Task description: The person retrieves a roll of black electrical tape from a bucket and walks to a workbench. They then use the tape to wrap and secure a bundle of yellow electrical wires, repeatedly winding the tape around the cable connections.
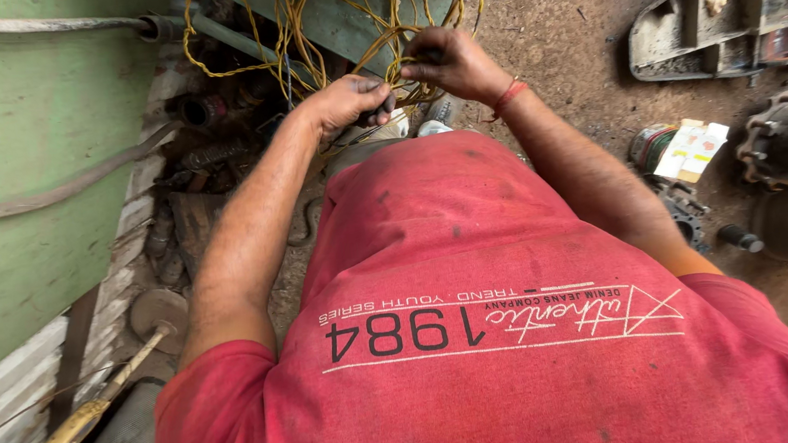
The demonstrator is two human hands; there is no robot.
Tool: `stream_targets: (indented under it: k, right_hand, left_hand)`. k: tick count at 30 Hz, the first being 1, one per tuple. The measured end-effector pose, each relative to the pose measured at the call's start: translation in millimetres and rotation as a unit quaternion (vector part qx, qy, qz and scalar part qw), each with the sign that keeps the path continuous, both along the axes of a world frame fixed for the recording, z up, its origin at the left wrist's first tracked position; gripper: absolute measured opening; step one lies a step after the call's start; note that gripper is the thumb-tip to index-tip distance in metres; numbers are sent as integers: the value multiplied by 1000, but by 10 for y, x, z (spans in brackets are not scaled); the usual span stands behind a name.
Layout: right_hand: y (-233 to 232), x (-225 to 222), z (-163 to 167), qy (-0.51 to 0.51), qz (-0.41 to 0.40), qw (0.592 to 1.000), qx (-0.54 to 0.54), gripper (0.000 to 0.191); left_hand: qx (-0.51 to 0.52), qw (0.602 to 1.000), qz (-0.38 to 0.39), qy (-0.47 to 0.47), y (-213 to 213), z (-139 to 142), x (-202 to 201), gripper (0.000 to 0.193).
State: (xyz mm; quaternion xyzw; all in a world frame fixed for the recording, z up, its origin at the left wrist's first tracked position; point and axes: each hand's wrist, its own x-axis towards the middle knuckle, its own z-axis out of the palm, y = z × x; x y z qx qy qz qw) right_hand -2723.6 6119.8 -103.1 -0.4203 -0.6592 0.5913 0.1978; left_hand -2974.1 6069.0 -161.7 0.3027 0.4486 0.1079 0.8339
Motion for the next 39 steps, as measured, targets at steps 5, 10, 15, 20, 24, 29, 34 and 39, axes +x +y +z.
stream_targets:
  k: [5, 10, 15, 20, 24, 29, 34, 39]
  right_hand:
    - [-44, -73, -37, -85, 39, 990, 101, 31]
    - [-82, -168, -67, -86, -115, 981, -132, 29]
    - [26, -207, 14, -244, 86, 939, -227, 31]
    - [169, -293, 69, -183, 48, 948, -255, 33]
    - [180, -281, 49, -124, -29, 956, -264, 38]
    - [-25, -212, -4, 54, -79, 971, -217, 44]
    - [-309, -185, -16, 13, -41, 990, 137, 44]
    - [-313, -230, -89, -89, -66, 970, 217, 20]
  left_hand:
    - [160, 975, -93, 121, 6, 239, -3, 28]
    - [569, 731, -138, 350, -47, 660, 221, 12]
    - [675, 620, -202, 345, -38, 854, 227, 16]
    - [578, 765, -28, 282, 38, 763, 170, 11]
    - [523, 804, 21, 281, 27, 705, 193, 25]
    - [312, 889, 83, 325, 103, 512, 148, 29]
    - [408, 863, 137, 264, 191, 143, 10, 32]
    - [193, 943, 131, 239, 184, 118, 71, 39]
